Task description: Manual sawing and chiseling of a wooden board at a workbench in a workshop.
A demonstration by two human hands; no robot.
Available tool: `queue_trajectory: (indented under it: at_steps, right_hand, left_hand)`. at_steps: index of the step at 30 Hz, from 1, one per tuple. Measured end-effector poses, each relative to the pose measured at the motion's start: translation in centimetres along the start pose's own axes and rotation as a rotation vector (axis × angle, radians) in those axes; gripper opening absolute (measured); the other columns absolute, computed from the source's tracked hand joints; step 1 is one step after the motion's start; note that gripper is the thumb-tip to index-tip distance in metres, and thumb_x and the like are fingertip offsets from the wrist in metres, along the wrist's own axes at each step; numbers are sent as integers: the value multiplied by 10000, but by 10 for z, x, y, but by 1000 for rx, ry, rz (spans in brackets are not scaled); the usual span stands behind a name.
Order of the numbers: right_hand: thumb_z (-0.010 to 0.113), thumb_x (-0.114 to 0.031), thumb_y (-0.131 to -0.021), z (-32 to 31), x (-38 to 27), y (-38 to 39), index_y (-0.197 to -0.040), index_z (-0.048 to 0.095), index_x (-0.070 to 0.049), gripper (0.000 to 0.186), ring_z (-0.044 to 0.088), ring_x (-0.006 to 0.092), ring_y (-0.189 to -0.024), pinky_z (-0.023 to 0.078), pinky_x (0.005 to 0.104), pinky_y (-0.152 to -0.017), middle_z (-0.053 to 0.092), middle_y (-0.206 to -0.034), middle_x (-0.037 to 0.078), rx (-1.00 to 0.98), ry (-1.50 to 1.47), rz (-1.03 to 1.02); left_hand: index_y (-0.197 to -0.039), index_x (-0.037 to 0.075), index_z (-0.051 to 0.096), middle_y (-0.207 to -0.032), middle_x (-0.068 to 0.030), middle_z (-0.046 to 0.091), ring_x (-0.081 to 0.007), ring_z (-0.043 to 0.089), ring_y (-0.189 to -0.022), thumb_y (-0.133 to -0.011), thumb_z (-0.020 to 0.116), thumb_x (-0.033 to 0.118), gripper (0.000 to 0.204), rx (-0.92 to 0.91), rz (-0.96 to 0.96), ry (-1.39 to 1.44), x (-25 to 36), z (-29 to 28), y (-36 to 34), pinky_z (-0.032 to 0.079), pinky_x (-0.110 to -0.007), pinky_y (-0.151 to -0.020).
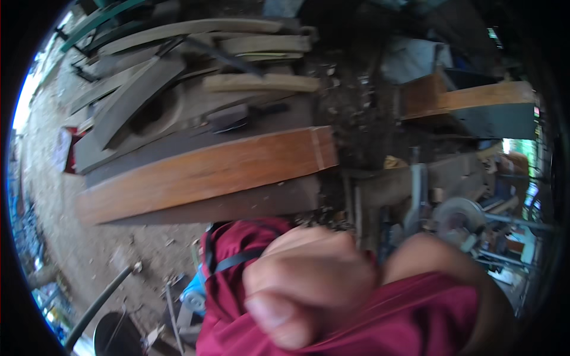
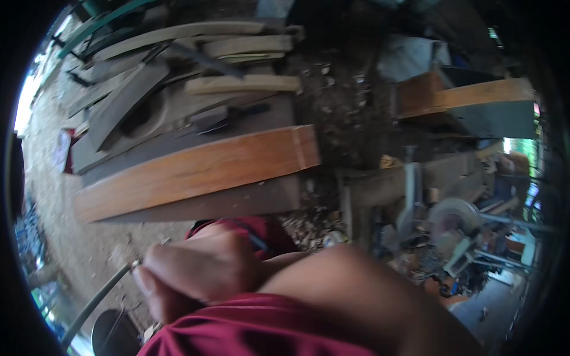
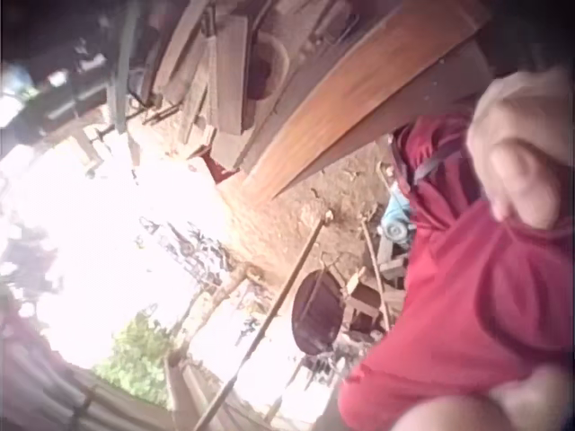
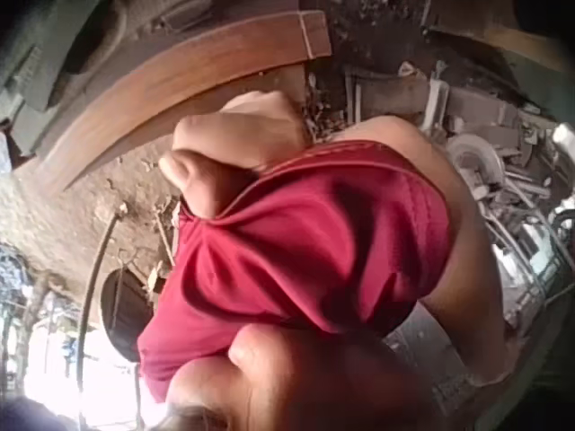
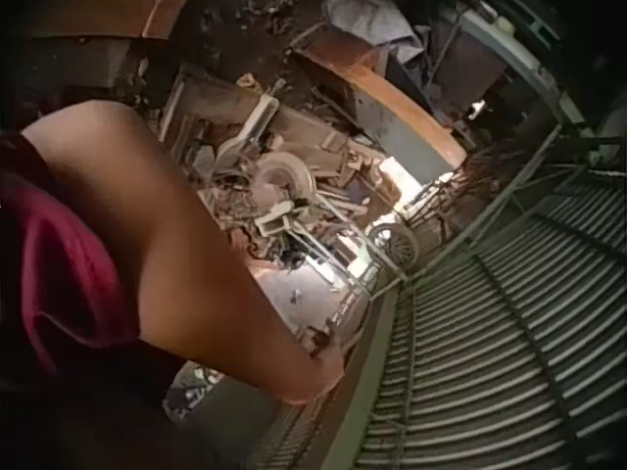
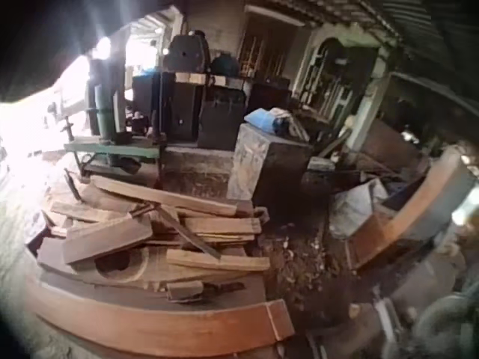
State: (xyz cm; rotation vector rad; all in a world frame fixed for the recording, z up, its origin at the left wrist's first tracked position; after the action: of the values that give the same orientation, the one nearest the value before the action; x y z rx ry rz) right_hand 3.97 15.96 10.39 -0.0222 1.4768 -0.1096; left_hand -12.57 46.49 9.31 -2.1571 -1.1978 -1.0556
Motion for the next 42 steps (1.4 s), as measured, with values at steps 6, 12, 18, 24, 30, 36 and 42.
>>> queue_trajectory:
  at_steps: [6, 12, 18, 24, 30, 36, 42]
  right_hand:
    - [406, -139, -805, 46, 21, -26, -688, 498, -38, 179, 583, 181, -657, 466, 271, -575, 595, -766, 128, -375, -102, -171]
    - [534, -155, -754, -65, 189, -64, -735, 603, -58, 121, 593, 250, -692, 477, 328, -626, 605, -723, 101, 57, 883, -4]
    - [495, -42, -685, -204, 288, -70, -850, 531, -62, 170, 485, 265, -900, 409, 381, -783, 528, -875, 81, 152, 1321, 96]
    - [478, -54, -715, -185, 307, -83, -835, 497, -68, 122, 472, 252, -918, 405, 395, -764, 492, -841, 76, 77, 1558, 32]
    - [534, -39, -632, -196, 289, -82, -747, 517, -49, 117, 491, 249, -843, 406, 372, -729, 510, -812, 87, 138, 1563, 18]
    - [537, -40, -623, -202, 219, -42, -665, 515, -48, 49, 482, 257, -821, 417, 359, -692, 490, -786, 79, 382, 1610, -1]
    - [484, -50, -711, -239, 186, 90, -782, 490, -29, 74, 528, 333, -665, 435, 359, -561, 525, -726, 140, 891, 1135, 105]
  left_hand:
    - [-866, 70, 601, -873, -54, 584, -171, 556, -845, -556, 695, 195, 347, 67, 267, 14, 61, -93, 53, 403, -355, -792]
    - [-830, 68, 593, -739, -51, 567, -187, 577, -701, -665, 558, 100, 171, 685, -196, -307, -82, -147, 197, 466, -318, -578]
    - [-1073, 32, 550, -972, -173, 581, -294, 570, -893, -707, 630, 148, 392, 872, -677, 80, -201, -136, 376, 435, -331, -769]
    - [-1061, 8, 555, -1025, -176, 569, -253, 565, -939, -733, 617, 155, 365, 927, -932, 424, -242, -62, 445, 422, -305, -806]
    - [-1020, -40, 566, -1023, -167, 572, -284, 538, -969, -742, 598, 82, 305, 762, 37, 747, -136, -128, 381, 413, -356, -837]
    - [-929, -59, 578, -1023, -266, 505, -328, 555, -846, -779, 432, 68, 245, 571, 1166, 956, -24, -152, 339, 451, -361, -680]
    - [-842, 6, 620, -1104, -279, 418, -262, 542, -825, -712, 410, -15, 248, 529, 1197, 1344, -7, -133, 294, 404, -301, -789]
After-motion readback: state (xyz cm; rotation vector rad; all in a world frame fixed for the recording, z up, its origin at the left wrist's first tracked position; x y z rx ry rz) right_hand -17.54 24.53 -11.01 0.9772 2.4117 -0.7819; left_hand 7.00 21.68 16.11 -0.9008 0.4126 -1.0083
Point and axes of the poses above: each hand's wrist, its own y-axis away from the middle knuckle, its own z-axis out of the palm, x = y × z, the point moved 9 cm from there along -y, towards the middle knuckle
